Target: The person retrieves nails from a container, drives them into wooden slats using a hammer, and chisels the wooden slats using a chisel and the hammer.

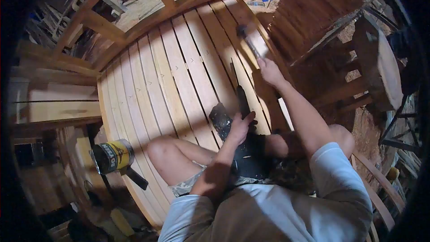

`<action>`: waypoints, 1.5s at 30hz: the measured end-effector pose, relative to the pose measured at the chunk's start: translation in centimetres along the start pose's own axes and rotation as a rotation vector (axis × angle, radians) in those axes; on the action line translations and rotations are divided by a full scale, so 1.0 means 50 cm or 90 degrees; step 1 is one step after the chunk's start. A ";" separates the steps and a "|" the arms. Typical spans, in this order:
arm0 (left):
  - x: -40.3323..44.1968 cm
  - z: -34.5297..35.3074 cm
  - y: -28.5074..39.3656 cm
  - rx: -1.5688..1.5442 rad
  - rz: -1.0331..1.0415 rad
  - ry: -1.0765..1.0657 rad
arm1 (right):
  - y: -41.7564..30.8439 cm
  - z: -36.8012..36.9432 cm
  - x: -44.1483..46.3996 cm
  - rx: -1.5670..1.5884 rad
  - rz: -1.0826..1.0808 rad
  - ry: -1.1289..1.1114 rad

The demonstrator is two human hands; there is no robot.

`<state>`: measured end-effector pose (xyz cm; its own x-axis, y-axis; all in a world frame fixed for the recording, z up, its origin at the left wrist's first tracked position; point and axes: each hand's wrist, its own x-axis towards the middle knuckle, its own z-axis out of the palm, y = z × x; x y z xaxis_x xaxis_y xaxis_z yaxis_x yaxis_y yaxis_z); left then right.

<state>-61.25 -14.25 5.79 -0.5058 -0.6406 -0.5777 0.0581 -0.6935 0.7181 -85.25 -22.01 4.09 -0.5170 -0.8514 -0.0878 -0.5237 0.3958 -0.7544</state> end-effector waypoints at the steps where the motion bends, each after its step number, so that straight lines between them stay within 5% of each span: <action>1: 0.007 -0.003 -0.003 -0.005 -0.025 -0.015 | 0.006 0.006 0.000 0.001 -0.003 0.001; 6: 0.034 -0.031 -0.038 0.050 0.025 0.017 | 0.023 0.020 -0.081 0.041 0.127 0.007; 9: -0.012 0.011 0.038 0.283 0.034 0.033 | 0.043 0.006 -0.119 0.027 0.191 0.034; 21: 0.127 0.140 0.017 -0.106 0.016 0.022 | 0.037 -0.022 -0.129 0.033 0.277 -0.005; 36: 0.083 0.167 0.026 -0.091 -0.015 0.074 | 0.045 -0.015 -0.123 0.033 0.288 -0.009; 45: 0.080 0.102 0.032 -0.036 -0.067 -0.040 | 0.053 -0.009 -0.120 0.041 0.294 0.002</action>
<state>-67.55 -16.25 6.62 -0.5643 -0.5432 -0.6217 0.0495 -0.7740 0.6312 -83.84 -15.69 2.94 -0.6879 -0.5898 -0.4231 -0.1943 0.7112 -0.6756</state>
